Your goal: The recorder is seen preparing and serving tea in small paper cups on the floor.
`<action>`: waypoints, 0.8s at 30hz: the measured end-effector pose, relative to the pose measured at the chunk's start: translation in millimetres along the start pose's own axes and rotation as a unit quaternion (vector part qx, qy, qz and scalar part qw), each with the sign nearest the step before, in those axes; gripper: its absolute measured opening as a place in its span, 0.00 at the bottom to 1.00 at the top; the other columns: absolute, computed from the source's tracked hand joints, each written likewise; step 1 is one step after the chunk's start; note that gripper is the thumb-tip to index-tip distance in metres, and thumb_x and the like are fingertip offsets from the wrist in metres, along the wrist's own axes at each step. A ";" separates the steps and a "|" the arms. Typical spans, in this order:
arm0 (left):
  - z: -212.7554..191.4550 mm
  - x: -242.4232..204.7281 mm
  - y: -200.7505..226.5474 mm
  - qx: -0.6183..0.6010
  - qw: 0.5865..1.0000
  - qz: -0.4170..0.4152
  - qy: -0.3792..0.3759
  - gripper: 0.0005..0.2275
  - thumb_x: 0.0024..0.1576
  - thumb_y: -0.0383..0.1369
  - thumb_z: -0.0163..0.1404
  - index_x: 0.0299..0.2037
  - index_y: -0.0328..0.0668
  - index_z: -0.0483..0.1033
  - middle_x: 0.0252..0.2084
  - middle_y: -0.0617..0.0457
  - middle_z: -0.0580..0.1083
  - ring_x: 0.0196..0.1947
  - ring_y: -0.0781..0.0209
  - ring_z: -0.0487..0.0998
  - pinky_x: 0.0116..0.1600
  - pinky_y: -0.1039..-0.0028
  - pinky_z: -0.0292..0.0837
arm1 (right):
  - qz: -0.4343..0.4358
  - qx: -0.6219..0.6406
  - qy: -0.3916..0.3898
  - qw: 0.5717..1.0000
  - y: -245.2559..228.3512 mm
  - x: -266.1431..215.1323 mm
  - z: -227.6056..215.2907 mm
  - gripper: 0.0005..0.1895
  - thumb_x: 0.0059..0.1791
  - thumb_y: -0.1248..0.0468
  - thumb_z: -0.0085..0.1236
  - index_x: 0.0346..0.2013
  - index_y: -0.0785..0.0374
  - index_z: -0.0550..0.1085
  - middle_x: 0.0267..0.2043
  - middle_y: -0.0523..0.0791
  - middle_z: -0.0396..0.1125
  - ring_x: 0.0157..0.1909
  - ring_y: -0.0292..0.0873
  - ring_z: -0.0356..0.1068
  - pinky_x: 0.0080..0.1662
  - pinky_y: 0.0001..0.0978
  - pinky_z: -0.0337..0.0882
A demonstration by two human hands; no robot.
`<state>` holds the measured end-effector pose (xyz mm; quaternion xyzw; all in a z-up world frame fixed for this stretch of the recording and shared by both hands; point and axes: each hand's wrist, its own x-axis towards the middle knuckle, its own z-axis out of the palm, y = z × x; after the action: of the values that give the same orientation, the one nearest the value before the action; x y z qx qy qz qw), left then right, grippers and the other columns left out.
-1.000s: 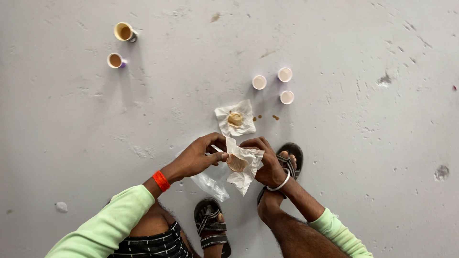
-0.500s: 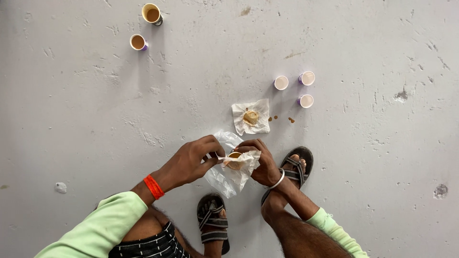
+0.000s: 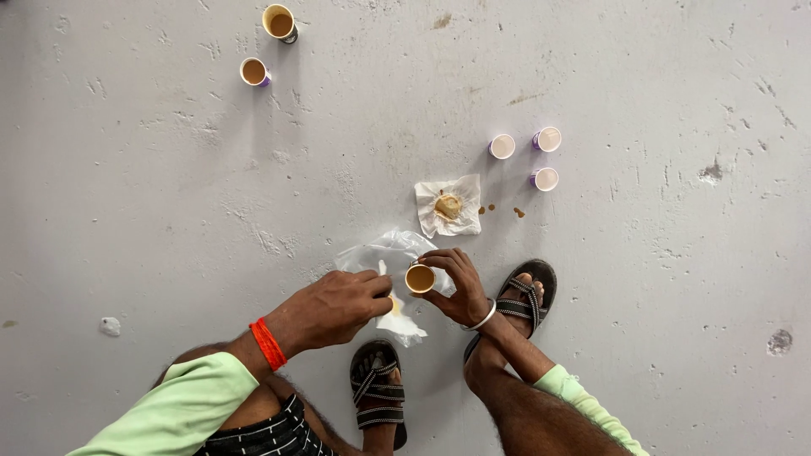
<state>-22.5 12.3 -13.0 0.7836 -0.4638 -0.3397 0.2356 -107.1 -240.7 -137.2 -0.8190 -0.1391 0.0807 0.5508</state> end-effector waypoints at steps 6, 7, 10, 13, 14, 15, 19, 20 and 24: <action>38.6 2.4 -16.0 0.056 0.996 -0.052 -0.053 0.10 0.51 0.19 0.51 0.43 0.35 0.74 0.49 0.50 0.71 0.46 0.56 0.75 0.43 0.68 0.78 | -0.005 -0.020 0.014 1.000 13.4 -10.7 0.0 0.33 0.38 0.60 0.77 0.54 0.57 0.71 0.56 0.43 0.71 0.56 0.44 0.70 0.55 0.40 0.68; 39.1 3.7 -15.1 0.058 0.996 -0.051 -0.054 0.10 0.51 0.19 0.51 0.43 0.35 0.74 0.49 0.50 0.71 0.46 0.56 0.75 0.43 0.68 0.78 | -0.005 -0.020 0.016 1.000 12.2 -10.5 -1.1 0.33 0.38 0.60 0.77 0.54 0.57 0.71 0.56 0.43 0.71 0.56 0.44 0.70 0.55 0.40 0.68; 35.7 16.0 -5.7 0.061 0.995 -0.075 -0.031 0.14 0.51 0.22 0.53 0.48 0.34 0.72 0.49 0.47 0.70 0.48 0.53 0.73 0.50 0.62 0.75 | 0.008 -0.024 0.025 0.999 9.4 -13.5 -6.8 0.33 0.38 0.60 0.77 0.54 0.57 0.71 0.55 0.43 0.71 0.55 0.44 0.70 0.55 0.40 0.68; 23.9 41.6 12.7 0.025 0.990 -0.126 0.057 0.18 0.52 0.33 0.57 0.50 0.34 0.71 0.48 0.45 0.70 0.48 0.50 0.73 0.52 0.56 0.71 | 0.023 -0.034 0.043 0.998 5.9 -17.4 -12.7 0.33 0.38 0.59 0.77 0.54 0.57 0.71 0.55 0.43 0.71 0.55 0.45 0.70 0.55 0.41 0.69; 25.0 51.1 17.9 -0.001 0.984 -0.158 0.076 0.20 0.52 0.37 0.59 0.51 0.33 0.70 0.48 0.44 0.70 0.47 0.50 0.73 0.51 0.55 0.71 | 0.018 -0.039 0.052 0.998 5.9 -19.9 -13.9 0.33 0.38 0.60 0.77 0.54 0.58 0.71 0.55 0.43 0.71 0.55 0.45 0.70 0.55 0.41 0.69; 25.3 61.1 22.8 -0.025 0.976 -0.191 0.097 0.23 0.52 0.41 0.60 0.51 0.32 0.70 0.48 0.43 0.69 0.47 0.49 0.72 0.50 0.54 0.70 | 0.010 -0.044 0.060 0.997 6.9 -20.1 -16.0 0.33 0.38 0.60 0.77 0.54 0.58 0.70 0.55 0.43 0.71 0.56 0.45 0.70 0.56 0.41 0.69; 29.8 94.3 41.7 -0.031 0.974 -0.205 0.094 0.27 0.50 0.43 0.62 0.52 0.31 0.68 0.48 0.41 0.68 0.46 0.49 0.72 0.48 0.55 0.71 | 0.006 -0.057 0.082 0.995 7.5 -23.2 -23.1 0.34 0.37 0.63 0.76 0.54 0.59 0.69 0.55 0.44 0.70 0.56 0.46 0.70 0.56 0.42 0.69; 33.0 101.8 45.1 -0.029 0.974 -0.205 0.094 0.28 0.50 0.43 0.62 0.52 0.30 0.68 0.47 0.40 0.68 0.46 0.48 0.71 0.46 0.55 0.72 | 0.009 -0.060 0.090 0.994 8.0 -23.9 -25.3 0.34 0.36 0.64 0.76 0.54 0.60 0.69 0.55 0.45 0.70 0.55 0.47 0.70 0.55 0.42 0.68; 42.8 124.2 51.9 0.009 0.977 -0.183 0.113 0.28 0.48 0.42 0.63 0.51 0.29 0.67 0.47 0.40 0.67 0.44 0.48 0.71 0.43 0.57 0.73 | 0.028 -0.069 0.114 0.991 9.2 -28.3 -35.3 0.34 0.34 0.70 0.71 0.53 0.62 0.69 0.53 0.47 0.69 0.52 0.49 0.69 0.53 0.43 0.68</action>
<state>-41.9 -124.0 -44.7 0.8904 -0.2863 -0.2821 0.2137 -122.6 -284.0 -132.9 -0.8624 -0.0578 -0.0079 0.5028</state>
